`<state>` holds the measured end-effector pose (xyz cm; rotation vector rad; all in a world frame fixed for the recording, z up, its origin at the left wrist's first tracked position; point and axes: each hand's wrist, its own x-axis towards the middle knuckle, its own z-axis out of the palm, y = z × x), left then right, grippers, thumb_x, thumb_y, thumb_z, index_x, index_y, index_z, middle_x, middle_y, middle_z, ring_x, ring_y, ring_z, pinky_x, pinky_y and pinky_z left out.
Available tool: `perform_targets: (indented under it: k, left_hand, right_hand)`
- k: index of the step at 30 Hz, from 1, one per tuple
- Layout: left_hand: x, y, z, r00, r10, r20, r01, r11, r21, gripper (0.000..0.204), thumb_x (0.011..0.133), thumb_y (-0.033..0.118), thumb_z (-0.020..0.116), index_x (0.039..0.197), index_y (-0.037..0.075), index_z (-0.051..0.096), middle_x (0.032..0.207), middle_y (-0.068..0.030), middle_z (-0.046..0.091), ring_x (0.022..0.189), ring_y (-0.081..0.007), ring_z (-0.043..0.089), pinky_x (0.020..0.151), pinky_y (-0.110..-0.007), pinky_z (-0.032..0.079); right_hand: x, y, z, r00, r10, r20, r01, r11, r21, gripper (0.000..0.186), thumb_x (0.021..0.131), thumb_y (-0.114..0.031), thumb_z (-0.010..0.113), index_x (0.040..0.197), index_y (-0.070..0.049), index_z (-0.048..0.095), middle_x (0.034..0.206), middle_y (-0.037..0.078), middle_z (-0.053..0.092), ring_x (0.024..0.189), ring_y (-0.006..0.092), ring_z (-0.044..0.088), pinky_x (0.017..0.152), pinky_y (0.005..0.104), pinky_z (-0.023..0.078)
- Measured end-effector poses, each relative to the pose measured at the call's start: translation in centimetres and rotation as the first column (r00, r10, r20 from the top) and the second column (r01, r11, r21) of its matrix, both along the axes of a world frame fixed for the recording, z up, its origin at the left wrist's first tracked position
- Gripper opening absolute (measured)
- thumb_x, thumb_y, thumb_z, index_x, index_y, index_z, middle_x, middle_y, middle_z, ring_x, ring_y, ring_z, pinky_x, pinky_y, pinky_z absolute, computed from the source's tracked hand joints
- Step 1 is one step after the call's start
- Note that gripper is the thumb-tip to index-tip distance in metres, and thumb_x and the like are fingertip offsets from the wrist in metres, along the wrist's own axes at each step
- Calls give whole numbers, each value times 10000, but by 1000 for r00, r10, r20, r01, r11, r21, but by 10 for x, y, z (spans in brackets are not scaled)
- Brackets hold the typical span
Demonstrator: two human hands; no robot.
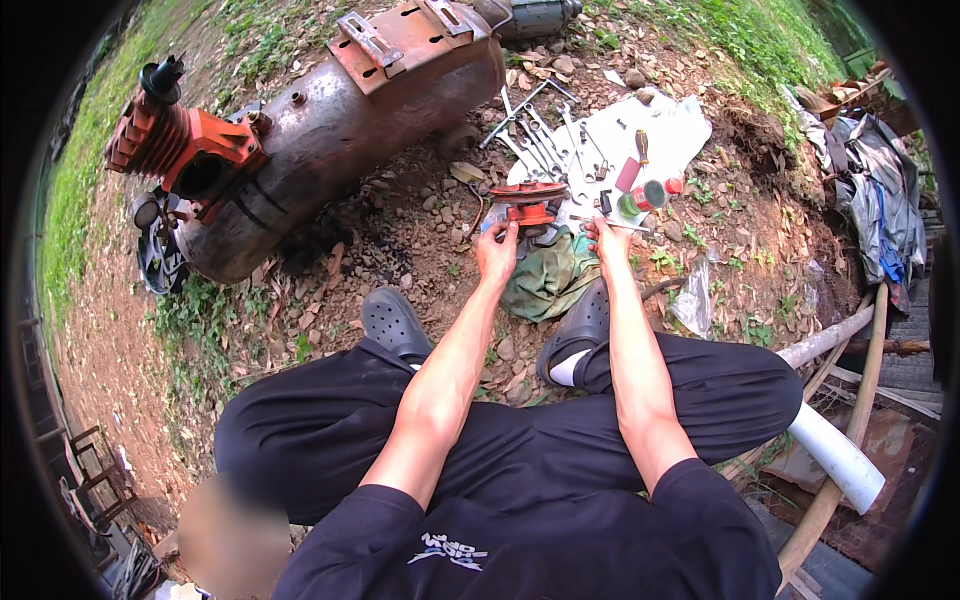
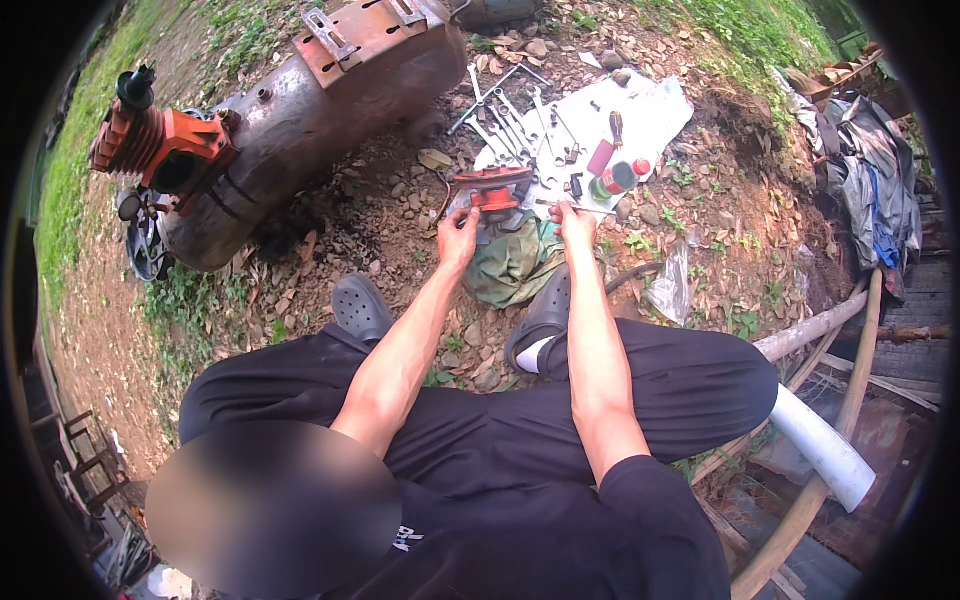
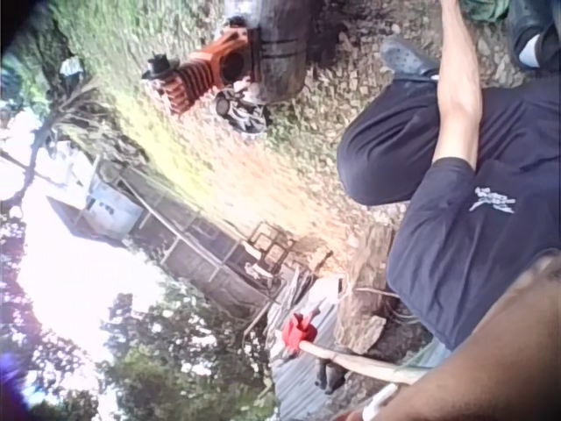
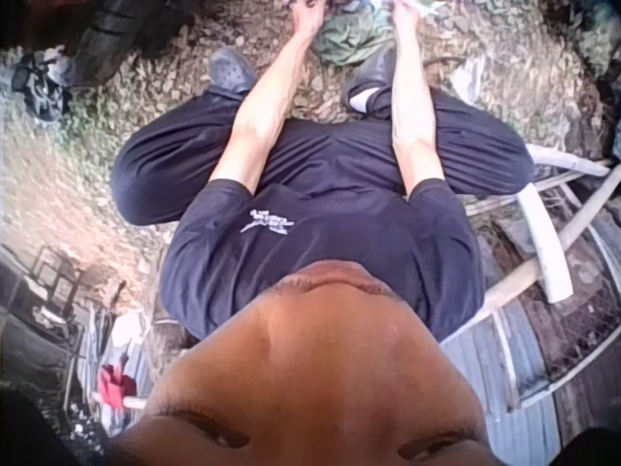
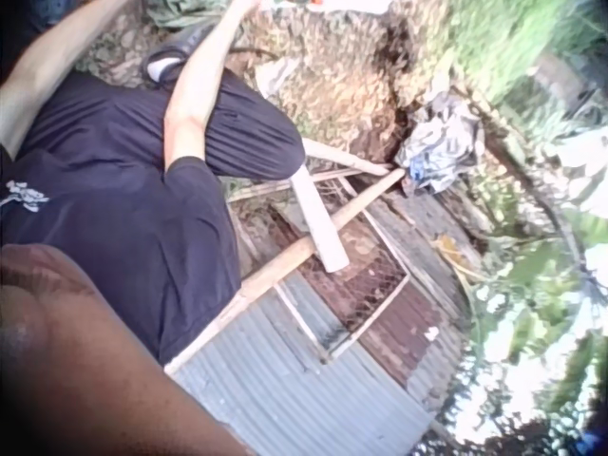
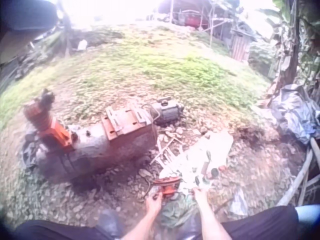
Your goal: The person sits on the ground and uses a wrench to tighten a bolt on a red mechanical part. They then use a green cloth to wipe the part and continue adjusting it with the wrench.
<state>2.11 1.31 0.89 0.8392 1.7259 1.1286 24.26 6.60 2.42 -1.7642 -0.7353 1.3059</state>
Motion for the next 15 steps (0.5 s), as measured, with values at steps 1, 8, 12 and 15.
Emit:
perform_targets:
  k: [1,8,12,15]
  left_hand:
    - [-1,-1,0,1000,3,2,-3,1000,15,358,914,351,643,1026,17,702,897,-152,723,829,-210,665,771,-358,498]
    - [-8,-9,8,999,-30,40,28,999,39,419,924,316,649,1172,-22,654,1102,-147,693,1030,-205,632,926,-340,466]
    - [-19,-8,4,999,-24,39,25,1000,0,508,902,292,678,1266,-48,580,1193,-163,657,1122,-229,607,992,-351,445]
    - [-18,-2,5,997,-54,49,56,998,-27,563,890,278,691,1321,-47,533,1261,-177,624,1177,-241,586,1024,-358,431]
  right_hand:
    - [-6,2,-2,989,-22,-145,17,999,-37,268,965,-283,598,1033,-28,640,860,48,700,695,119,614,591,299,489]
    - [-8,-1,-30,880,-172,-443,86,974,-207,502,1040,-428,369,1257,10,482,1139,157,651,856,235,611,652,357,503]
    - [-20,-2,-31,964,-116,-239,54,966,-252,559,1006,-484,454,1213,29,529,1107,183,660,880,233,622,725,375,498]
    - [-15,0,-27,951,185,248,-123,961,-246,674,856,-549,669,1155,46,565,1066,217,661,940,288,647,822,414,510]
